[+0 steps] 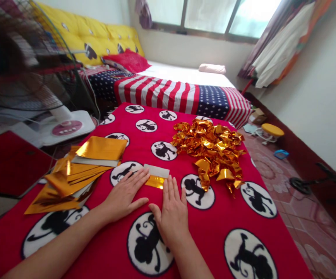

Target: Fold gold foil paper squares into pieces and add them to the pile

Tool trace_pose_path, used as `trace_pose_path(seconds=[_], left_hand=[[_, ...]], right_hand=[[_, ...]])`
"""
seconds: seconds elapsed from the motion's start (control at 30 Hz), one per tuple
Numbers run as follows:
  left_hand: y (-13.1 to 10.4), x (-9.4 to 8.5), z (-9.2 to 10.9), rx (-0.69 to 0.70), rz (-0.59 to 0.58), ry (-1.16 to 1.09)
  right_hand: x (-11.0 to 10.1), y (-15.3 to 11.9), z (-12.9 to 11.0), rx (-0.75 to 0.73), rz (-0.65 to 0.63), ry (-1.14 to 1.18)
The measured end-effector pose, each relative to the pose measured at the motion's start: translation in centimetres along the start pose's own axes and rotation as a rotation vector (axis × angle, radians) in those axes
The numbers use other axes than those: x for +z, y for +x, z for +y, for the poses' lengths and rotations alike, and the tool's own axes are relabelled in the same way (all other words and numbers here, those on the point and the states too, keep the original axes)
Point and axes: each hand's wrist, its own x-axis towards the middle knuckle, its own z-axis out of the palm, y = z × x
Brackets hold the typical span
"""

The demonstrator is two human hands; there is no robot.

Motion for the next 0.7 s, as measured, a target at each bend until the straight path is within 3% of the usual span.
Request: trace_pose_path(seconds=[0.27,0.53,0.7], left_hand=[[3.1,0.5,-1.4,-0.045,0.094,-0.103],[3.4,0.6,-0.2,0.042,0.442,0.104],[3.5,0.7,0.0,0.114,0.436,0.039]], right_hand=[[0.1,-0.1,0.1,-0.001,0.04,0.054],[0.1,-0.1,0.0,-0.005,0.096,0.125],[0.3,0.0,0.4,0.021,0.196,0.281]])
